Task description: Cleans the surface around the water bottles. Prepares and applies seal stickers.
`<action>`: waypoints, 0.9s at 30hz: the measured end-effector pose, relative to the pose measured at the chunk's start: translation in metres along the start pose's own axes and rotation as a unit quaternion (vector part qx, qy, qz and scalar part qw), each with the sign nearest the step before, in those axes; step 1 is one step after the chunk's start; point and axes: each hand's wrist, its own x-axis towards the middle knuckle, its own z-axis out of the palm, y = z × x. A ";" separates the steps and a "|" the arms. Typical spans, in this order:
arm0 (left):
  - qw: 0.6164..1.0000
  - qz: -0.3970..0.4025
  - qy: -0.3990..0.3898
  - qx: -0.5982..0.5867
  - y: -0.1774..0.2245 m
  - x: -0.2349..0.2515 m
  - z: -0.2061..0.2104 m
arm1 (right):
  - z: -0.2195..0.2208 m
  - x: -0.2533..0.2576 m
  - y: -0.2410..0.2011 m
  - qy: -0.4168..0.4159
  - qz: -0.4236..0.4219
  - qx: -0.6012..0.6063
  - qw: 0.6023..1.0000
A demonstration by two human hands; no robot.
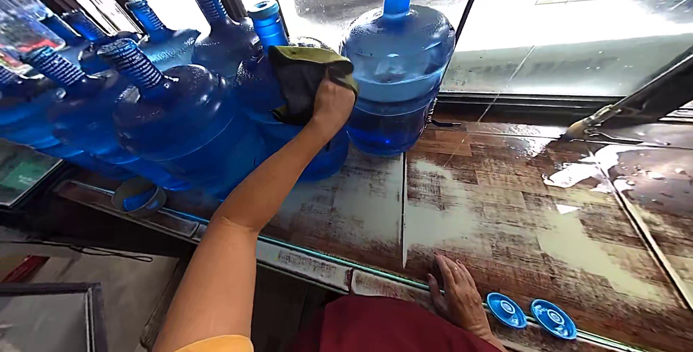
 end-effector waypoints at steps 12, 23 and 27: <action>0.937 -0.124 0.095 -0.313 -0.048 -0.161 0.094 | -0.005 0.002 -0.003 -0.029 -0.008 0.002 1.000; 0.717 -0.398 0.255 -0.512 -0.097 -0.120 0.081 | -0.005 0.007 -0.003 -0.047 -0.009 0.002 0.999; 0.694 -0.400 0.213 -0.560 -0.063 -0.139 0.068 | -0.005 0.006 -0.002 -0.046 -0.018 -0.002 0.999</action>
